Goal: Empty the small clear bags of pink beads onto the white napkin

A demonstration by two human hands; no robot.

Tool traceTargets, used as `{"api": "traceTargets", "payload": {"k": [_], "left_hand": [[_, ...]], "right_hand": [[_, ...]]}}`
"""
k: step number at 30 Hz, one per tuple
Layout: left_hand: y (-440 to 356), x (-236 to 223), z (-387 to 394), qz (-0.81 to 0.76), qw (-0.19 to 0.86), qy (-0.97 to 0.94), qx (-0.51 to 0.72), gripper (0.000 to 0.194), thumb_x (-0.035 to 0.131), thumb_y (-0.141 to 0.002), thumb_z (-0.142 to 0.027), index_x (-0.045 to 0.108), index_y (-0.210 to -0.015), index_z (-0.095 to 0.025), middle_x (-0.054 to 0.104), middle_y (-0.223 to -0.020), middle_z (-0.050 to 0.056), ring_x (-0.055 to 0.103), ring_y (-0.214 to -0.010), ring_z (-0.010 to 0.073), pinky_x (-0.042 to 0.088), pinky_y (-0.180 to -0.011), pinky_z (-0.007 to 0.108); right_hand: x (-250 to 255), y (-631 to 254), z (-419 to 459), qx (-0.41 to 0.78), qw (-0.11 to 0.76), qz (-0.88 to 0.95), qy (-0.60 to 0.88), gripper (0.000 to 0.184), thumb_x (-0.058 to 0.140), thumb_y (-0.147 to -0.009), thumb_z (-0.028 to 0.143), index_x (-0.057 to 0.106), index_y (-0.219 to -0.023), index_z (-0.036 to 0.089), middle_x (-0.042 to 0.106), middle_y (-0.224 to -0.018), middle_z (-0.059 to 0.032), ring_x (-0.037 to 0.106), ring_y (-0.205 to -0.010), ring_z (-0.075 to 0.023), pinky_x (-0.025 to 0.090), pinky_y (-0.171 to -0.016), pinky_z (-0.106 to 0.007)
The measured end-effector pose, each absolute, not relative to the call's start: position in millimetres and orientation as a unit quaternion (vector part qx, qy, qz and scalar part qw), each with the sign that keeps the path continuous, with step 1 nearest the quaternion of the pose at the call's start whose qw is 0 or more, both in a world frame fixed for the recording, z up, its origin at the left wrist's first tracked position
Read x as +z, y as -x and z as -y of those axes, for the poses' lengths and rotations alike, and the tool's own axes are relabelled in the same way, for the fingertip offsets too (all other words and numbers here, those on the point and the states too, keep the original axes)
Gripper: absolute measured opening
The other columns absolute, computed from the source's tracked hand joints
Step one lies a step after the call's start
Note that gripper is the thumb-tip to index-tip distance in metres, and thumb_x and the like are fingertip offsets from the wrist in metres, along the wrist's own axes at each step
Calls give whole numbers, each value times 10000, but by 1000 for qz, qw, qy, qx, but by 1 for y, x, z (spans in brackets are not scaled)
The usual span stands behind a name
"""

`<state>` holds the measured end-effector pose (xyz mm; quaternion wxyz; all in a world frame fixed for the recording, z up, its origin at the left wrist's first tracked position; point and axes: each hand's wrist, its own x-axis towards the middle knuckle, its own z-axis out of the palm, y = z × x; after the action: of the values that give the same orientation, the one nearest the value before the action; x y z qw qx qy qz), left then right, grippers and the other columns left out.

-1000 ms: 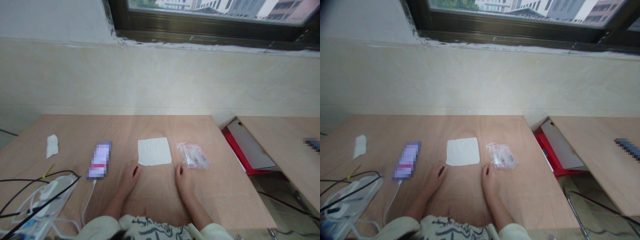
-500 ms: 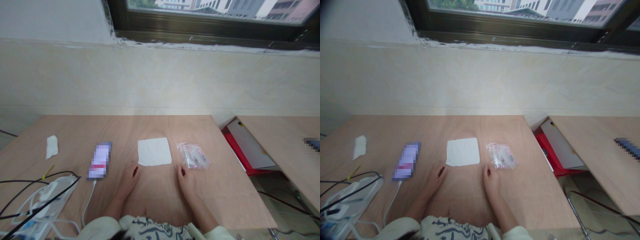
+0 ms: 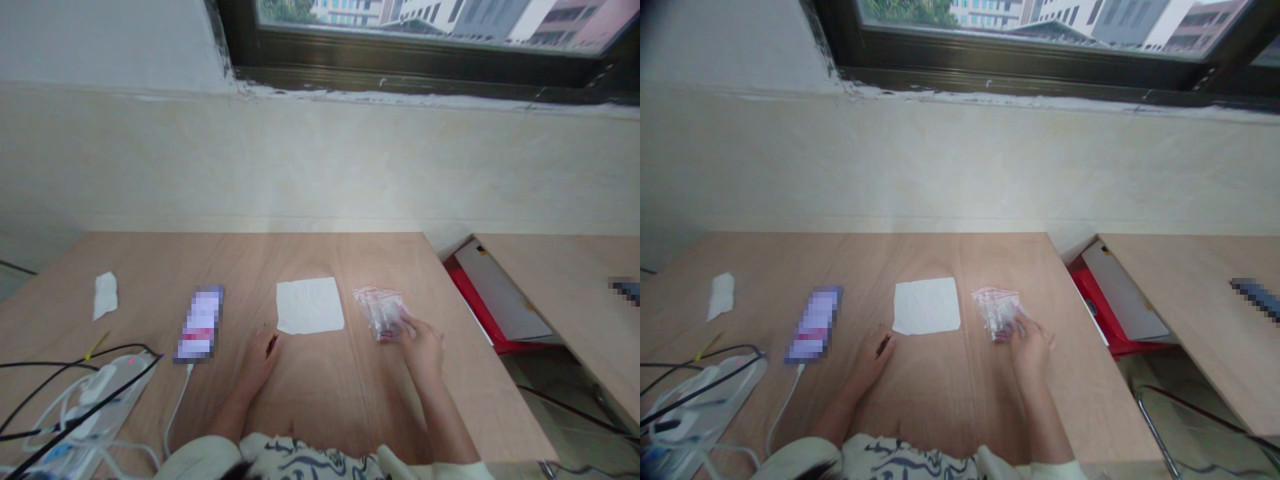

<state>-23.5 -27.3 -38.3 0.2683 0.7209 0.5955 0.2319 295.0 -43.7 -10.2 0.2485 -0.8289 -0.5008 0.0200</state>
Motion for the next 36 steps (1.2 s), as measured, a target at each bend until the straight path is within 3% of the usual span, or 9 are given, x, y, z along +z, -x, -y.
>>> {"api": "traceTargets", "payload": {"k": [6, 9, 11, 16, 21, 26, 30, 36], "left_hand": [[26, -39, 27, -600, 304, -703, 232, 242, 361, -795, -314, 529, -708, -163, 533, -695, 26, 476, -685, 171, 379, -628, 278], [24, -28, 25, -599, 389, -656, 244, 256, 365, -792, -342, 538, -735, -162, 549, -702, 22, 503, -687, 167, 398, -629, 269], [18, -13, 24, -587, 446, -622, 264, 251, 380, -787, -355, 546, -812, -169, 574, -761, 26, 524, -728, 163, 411, -656, 263], [-2, 29, 22, -495, 524, -628, 294, 302, 429, -770, -314, 519, -1036, -203, 584, -1001, 53, 536, -869, 159, 414, -764, 265], [-7, 37, 20, -489, 529, -647, 249, 156, 513, -712, -280, 606, -702, -155, 609, -696, 13, 554, -685, 142, 429, -644, 248], [-5, 34, 22, -496, 558, -622, 237, 166, 565, -665, -270, 548, -570, -135, 526, -527, -33, 500, -523, 97, 394, -513, 209], [-11, 29, 26, -486, 584, -602, 246, 208, 567, -661, -286, 473, -545, -141, 457, -518, -59, 466, -468, 73, 374, -450, 186], [-10, 12, 31, -461, 579, -622, 253, 198, 553, -669, -241, 444, -533, -148, 450, -529, -54, 462, -485, 71, 366, -450, 175]], "right_hand": [[32, -282, 55, 29, 393, 411, 822, 330, 387, -729, 353, 586, -839, 115, 610, -831, -129, 529, -802, -246, 346, -761, -396], [46, -260, 58, 179, 503, 405, 742, 276, 438, -732, 376, 556, -837, 149, 597, -837, -85, 528, -815, -206, 386, -722, -325], [47, -242, 58, 302, 527, 423, 673, 239, 480, -721, 376, 558, -796, 162, 592, -789, -55, 531, -783, -183, 395, -705, -298], [28, -201, 54, 501, 499, 429, 562, 210, 513, -712, 366, 567, -716, 163, 556, -670, -14, 507, -668, -143, 391, -640, -262], [16, -189, 52, 529, 452, 444, 565, 231, 472, -724, 383, 534, -724, 161, 515, -667, -11, 479, -647, -141, 377, -613, -262], [27, -182, 58, 339, 463, 477, 666, 202, 526, -687, 355, 471, -757, 174, 479, -750, -20, 445, -734, -159, 349, -690, -289], [40, -165, 60, 464, 380, 553, 578, 204, 436, -758, 345, 444, -646, 175, 434, -619, 17, 416, -604, -121, 328, -576, -240], [40, -156, 52, 563, 352, 526, 531, 239, 500, -698, 369, 440, -589, 165, 390, -552, 45, 363, -532, -89, 275, -507, -212]]}}
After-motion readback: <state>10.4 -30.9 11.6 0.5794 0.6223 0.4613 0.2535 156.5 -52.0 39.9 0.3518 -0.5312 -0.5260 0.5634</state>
